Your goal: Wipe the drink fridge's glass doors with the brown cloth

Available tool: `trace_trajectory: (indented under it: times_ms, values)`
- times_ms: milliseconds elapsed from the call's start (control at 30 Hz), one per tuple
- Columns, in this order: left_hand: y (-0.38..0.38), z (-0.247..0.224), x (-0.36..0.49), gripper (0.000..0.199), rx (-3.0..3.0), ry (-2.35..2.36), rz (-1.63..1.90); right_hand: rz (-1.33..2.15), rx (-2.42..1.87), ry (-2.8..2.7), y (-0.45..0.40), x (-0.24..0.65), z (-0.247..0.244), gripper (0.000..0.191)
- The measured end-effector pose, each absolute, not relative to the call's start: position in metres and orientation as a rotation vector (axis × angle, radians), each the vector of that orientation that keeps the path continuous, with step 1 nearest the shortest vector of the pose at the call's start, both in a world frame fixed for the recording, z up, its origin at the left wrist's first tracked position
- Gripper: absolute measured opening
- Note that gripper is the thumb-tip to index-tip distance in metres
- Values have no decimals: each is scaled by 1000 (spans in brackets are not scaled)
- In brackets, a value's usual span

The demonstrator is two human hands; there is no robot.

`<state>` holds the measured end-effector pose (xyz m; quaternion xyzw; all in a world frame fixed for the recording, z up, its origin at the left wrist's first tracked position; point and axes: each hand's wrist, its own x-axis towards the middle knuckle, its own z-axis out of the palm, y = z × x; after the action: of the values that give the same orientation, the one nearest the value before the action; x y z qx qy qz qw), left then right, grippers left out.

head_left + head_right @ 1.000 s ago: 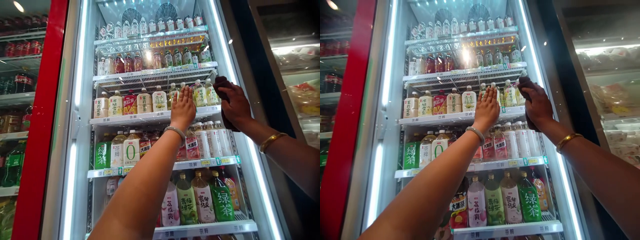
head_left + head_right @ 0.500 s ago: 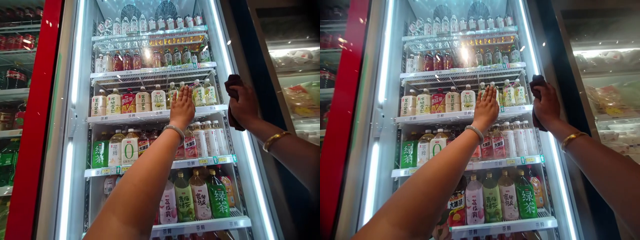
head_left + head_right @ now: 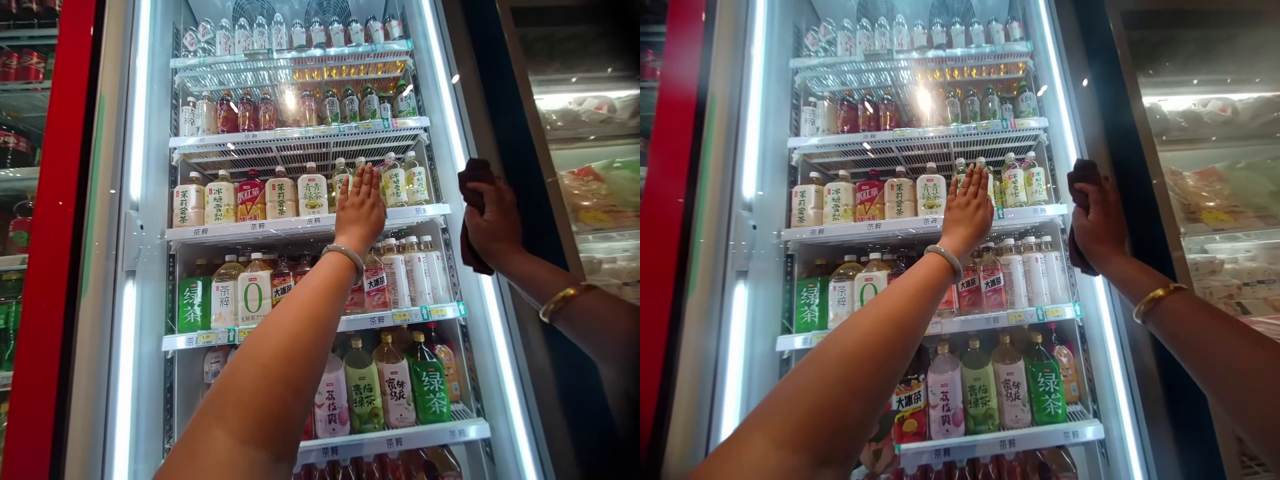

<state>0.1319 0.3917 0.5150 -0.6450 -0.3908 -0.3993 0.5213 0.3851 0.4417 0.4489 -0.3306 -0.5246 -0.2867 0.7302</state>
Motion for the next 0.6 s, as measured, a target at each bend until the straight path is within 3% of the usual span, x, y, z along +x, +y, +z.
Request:
trace_trajectory:
  times_ms: [100, 233, 367, 500, 600]
  values:
    - [391, 515, 132, 64, -1544, -937, -958, -673, -664, -1343, 428, 356, 435, 48]
    - [390, 516, 131, 65, -1548, -944, -958, -758, -508, -1673, 417, 334, 470, 46]
    - [391, 516, 131, 65, -1566, -929, -966, -682, -621, -1352, 432, 360, 501, 49]
    - [393, 516, 131, 65, -1564, -913, -986, -659, -679, -1155, 438, 365, 475, 48]
    - [393, 515, 131, 65, -1559, -911, -986, -735, -630, -1326, 426, 332, 453, 45]
